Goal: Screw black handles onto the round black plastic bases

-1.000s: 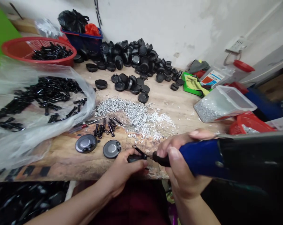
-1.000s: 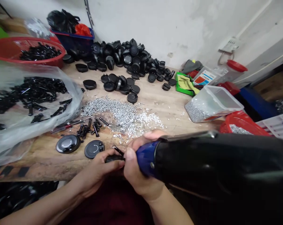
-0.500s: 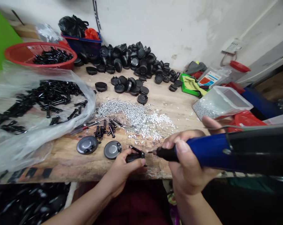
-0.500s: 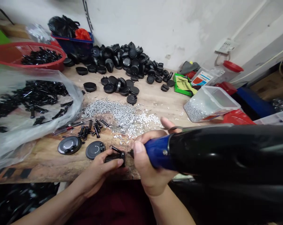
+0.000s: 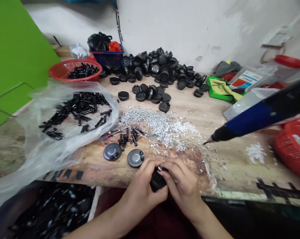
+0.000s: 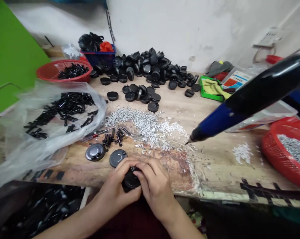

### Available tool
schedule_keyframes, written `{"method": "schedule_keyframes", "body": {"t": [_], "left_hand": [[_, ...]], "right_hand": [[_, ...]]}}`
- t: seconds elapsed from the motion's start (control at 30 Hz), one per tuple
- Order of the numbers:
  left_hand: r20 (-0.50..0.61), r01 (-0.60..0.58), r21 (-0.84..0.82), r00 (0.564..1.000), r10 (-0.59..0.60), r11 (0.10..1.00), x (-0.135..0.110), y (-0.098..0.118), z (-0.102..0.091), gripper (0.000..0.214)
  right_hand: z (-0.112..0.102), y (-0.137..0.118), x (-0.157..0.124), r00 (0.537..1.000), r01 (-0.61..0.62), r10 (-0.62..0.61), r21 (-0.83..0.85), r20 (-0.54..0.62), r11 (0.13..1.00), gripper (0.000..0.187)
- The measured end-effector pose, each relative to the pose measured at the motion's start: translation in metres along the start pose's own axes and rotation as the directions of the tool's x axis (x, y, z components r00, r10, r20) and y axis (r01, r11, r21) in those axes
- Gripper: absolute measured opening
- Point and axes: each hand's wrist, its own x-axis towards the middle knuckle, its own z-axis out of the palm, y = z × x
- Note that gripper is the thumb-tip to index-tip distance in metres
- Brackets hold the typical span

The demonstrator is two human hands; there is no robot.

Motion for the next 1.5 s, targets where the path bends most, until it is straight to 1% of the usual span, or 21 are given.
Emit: {"method": "schedule_keyframes", "body": {"t": [0.07,0.2,0.33,0.4,0.47,0.53,0.57,0.63,0.73,0.8,0.87,0.93,1.0,1.03,1.07,1.1,1.17,1.23,1.33,1.43,1.5], "left_hand": [[0.004,-0.016,0.023,1.000,0.016,1.000,-0.004,-0.002,-0.002,0.034],[-0.042,-0.054,0.087,0.997,0.058,0.995,-0.017,-0.013,-0.017,0.040],[-0.158,-0.042,0.249,0.984,0.083,0.968,-0.039,-0.027,-0.049,0.046],[-0.257,-0.011,0.374,0.959,0.115,0.927,-0.047,-0.035,-0.071,0.049],[-0.413,0.062,0.451,0.899,0.146,0.891,-0.048,-0.044,-0.096,0.051],[-0.558,0.143,0.436,0.818,0.141,0.889,-0.042,-0.056,-0.119,0.049],[-0.597,0.154,0.416,0.790,0.141,0.896,-0.038,-0.064,-0.129,0.050],[-0.581,0.137,0.416,0.801,0.147,0.899,-0.028,-0.080,-0.144,0.054],[-0.536,0.168,0.441,0.837,0.109,0.882,-0.019,-0.094,-0.154,0.070],[-0.538,0.220,0.517,0.835,0.114,0.827,-0.018,-0.091,-0.153,0.081],[-0.535,0.237,0.658,0.815,0.222,0.715,-0.017,-0.078,-0.147,0.075],[-0.448,0.156,0.788,0.810,0.380,0.596,-0.010,-0.060,-0.139,0.047],[-0.226,-0.037,0.864,0.863,0.452,0.503,0.007,-0.045,-0.128,0.023],[-0.061,-0.167,0.870,0.897,0.438,0.464,0.018,-0.040,-0.123,0.020],[0.100,-0.287,0.858,0.907,0.408,0.426,0.030,-0.037,-0.118,0.020],[0.237,-0.368,0.840,0.910,0.339,0.399,0.042,-0.036,-0.113,0.020],[0.403,-0.452,0.821,0.891,0.208,0.348,0.063,-0.038,-0.105,0.016],[0.470,-0.491,0.821,0.871,0.141,0.293,0.078,-0.042,-0.101,0.013],[0.524,-0.537,0.810,0.843,0.122,0.237,0.088,-0.045,-0.100,0.012],[0.547,-0.558,0.799,0.829,0.116,0.225,0.091,-0.042,-0.101,0.011],[0.541,-0.553,0.792,0.832,0.123,0.258,0.092,-0.039,-0.101,0.012]], "right_hand": [[0.009,-0.001,0.001,0.998,0.006,-0.007,0.027,0.057,1.000,0.022],[0.023,-0.013,0.011,0.994,0.092,-0.095,0.061,0.054,0.994,0.025],[0.041,-0.029,0.027,0.967,0.190,-0.208,0.124,0.147,0.974,0.020],[0.048,-0.030,0.038,0.960,0.207,-0.228,0.132,0.165,0.969,0.017],[0.052,-0.024,0.050,0.974,0.169,-0.180,0.085,0.137,0.982,0.015],[0.051,-0.012,0.064,0.990,0.082,-0.079,-0.014,0.118,0.997,0.017],[0.049,-0.006,0.070,0.993,0.035,-0.025,-0.082,0.120,0.996,0.018],[0.043,0.008,0.082,0.988,-0.040,0.075,-0.249,0.132,0.968,0.019],[0.030,0.028,0.091,0.967,-0.133,0.221,-0.491,0.125,0.861,0.019],[0.021,0.040,0.091,0.948,-0.192,0.303,-0.575,0.102,0.795,0.021],[0.015,0.048,0.089,0.932,-0.228,0.350,-0.601,0.093,0.766,0.022],[0.012,0.053,0.087,0.923,-0.234,0.370,-0.605,0.109,0.761,0.022],[0.014,0.054,0.087,0.918,-0.216,0.370,-0.600,0.144,0.770,0.020],[0.015,0.055,0.087,0.916,-0.203,0.365,-0.595,0.164,0.777,0.019],[0.017,0.055,0.088,0.915,-0.189,0.359,-0.590,0.184,0.785,0.017],[0.020,0.056,0.089,0.913,-0.178,0.354,-0.586,0.201,0.791,0.015],[0.024,0.060,0.090,0.910,-0.165,0.350,-0.581,0.222,0.797,0.013],[0.029,0.065,0.090,0.907,-0.164,0.353,-0.581,0.229,0.797,0.012],[0.034,0.071,0.088,0.908,-0.162,0.350,-0.577,0.232,0.801,0.010],[0.039,0.071,0.086,0.914,-0.158,0.338,-0.569,0.225,0.807,0.010],[0.041,0.069,0.086,0.921,-0.150,0.321,-0.560,0.221,0.815,0.011]]}}
